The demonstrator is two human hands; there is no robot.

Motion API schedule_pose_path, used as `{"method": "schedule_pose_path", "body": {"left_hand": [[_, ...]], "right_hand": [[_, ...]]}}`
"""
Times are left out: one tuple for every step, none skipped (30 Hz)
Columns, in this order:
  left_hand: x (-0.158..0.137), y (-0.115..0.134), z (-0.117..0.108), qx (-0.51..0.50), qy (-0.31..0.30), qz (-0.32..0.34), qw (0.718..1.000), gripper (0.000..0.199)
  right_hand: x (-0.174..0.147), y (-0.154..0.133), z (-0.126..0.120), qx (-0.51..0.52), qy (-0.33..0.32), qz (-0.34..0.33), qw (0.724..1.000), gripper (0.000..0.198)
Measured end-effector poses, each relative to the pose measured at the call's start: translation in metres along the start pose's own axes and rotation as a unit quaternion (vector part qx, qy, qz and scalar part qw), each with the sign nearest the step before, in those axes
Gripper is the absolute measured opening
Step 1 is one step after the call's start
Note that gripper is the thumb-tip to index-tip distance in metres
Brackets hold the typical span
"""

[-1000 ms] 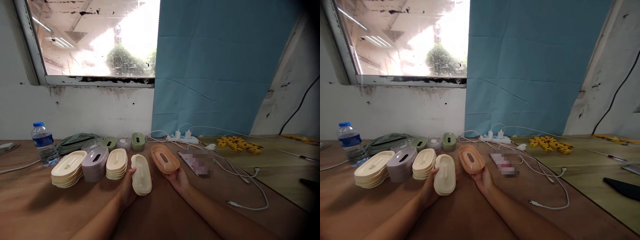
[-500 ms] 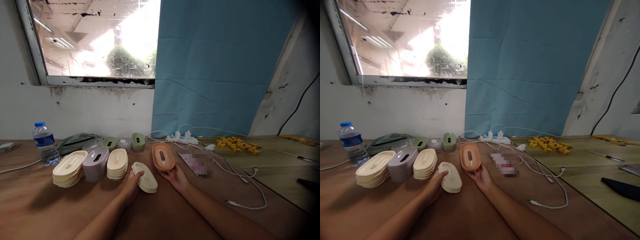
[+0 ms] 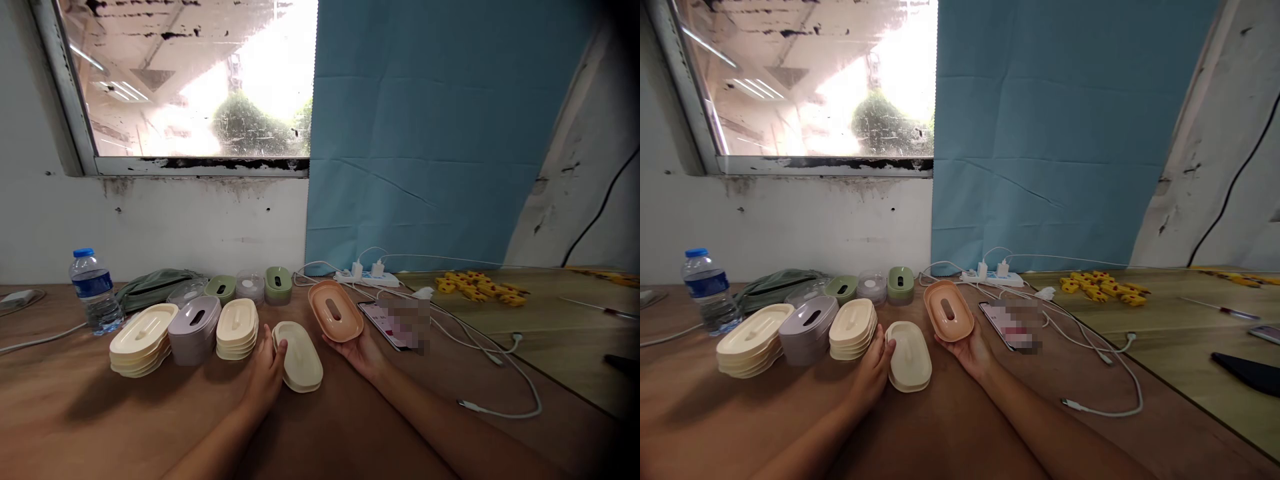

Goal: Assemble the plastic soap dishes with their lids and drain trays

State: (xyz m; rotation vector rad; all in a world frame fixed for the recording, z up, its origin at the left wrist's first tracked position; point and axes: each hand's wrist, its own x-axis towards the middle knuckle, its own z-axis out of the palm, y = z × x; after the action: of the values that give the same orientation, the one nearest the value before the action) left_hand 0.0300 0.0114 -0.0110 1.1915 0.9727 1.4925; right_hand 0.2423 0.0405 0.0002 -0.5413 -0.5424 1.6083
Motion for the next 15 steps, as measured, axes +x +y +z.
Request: {"method": "schedule_pose_path", "body": {"left_hand": [[-0.003, 0.003, 0.001, 0.011, -0.003, 0.014, 1.000, 0.054], [-0.008, 0.007, 0.003, 0.026, -0.012, 0.033, 0.999, 0.055], [-0.013, 0.012, 0.004, 0.048, -0.026, 0.057, 0.997, 0.055], [-0.019, 0.016, 0.006, 0.078, -0.049, 0.084, 0.992, 0.054], [-0.025, 0.021, 0.009, 0.114, -0.080, 0.113, 0.984, 0.051], [-0.031, 0.024, 0.011, 0.153, -0.114, 0.141, 0.971, 0.048], [-0.035, 0.027, 0.013, 0.189, -0.150, 0.164, 0.956, 0.045], [-0.038, 0.028, 0.014, 0.220, -0.189, 0.179, 0.940, 0.044], [-0.040, 0.028, 0.016, 0.241, -0.228, 0.185, 0.925, 0.045], [-0.041, 0.027, 0.016, 0.255, -0.262, 0.181, 0.913, 0.046], [-0.040, 0.025, 0.016, 0.263, -0.288, 0.170, 0.905, 0.046], [-0.039, 0.023, 0.016, 0.267, -0.307, 0.154, 0.900, 0.045], [-0.037, 0.021, 0.015, 0.265, -0.320, 0.139, 0.899, 0.043], [-0.035, 0.020, 0.014, 0.257, -0.325, 0.127, 0.901, 0.040], [-0.034, 0.019, 0.012, 0.244, -0.326, 0.116, 0.906, 0.037]], "right_hand": [[0.001, -0.002, -0.002, -0.003, 0.009, -0.009, 1.000, 0.030], [0.003, -0.004, -0.003, -0.006, 0.020, -0.017, 1.000, 0.029], [0.004, -0.005, -0.005, -0.009, 0.029, -0.022, 0.999, 0.030], [0.005, -0.006, -0.006, -0.014, 0.037, -0.027, 0.999, 0.030], [0.006, -0.006, -0.007, -0.020, 0.042, -0.029, 0.999, 0.030], [0.007, -0.006, -0.007, -0.026, 0.043, -0.030, 0.998, 0.030], [0.008, -0.006, -0.008, -0.032, 0.044, -0.030, 0.998, 0.029], [0.008, -0.005, -0.008, -0.037, 0.044, -0.030, 0.998, 0.029], [0.008, -0.004, -0.007, -0.039, 0.044, -0.030, 0.998, 0.028], [0.008, -0.004, -0.007, -0.039, 0.045, -0.031, 0.998, 0.027], [0.007, -0.004, -0.006, -0.038, 0.043, -0.030, 0.998, 0.026], [0.006, -0.004, -0.005, -0.037, 0.042, -0.030, 0.998, 0.025], [0.005, -0.004, -0.004, -0.036, 0.038, -0.030, 0.998, 0.025], [0.004, -0.004, -0.003, -0.035, 0.034, -0.028, 0.998, 0.024], [0.003, -0.005, -0.002, -0.033, 0.031, -0.027, 0.999, 0.023]]}}
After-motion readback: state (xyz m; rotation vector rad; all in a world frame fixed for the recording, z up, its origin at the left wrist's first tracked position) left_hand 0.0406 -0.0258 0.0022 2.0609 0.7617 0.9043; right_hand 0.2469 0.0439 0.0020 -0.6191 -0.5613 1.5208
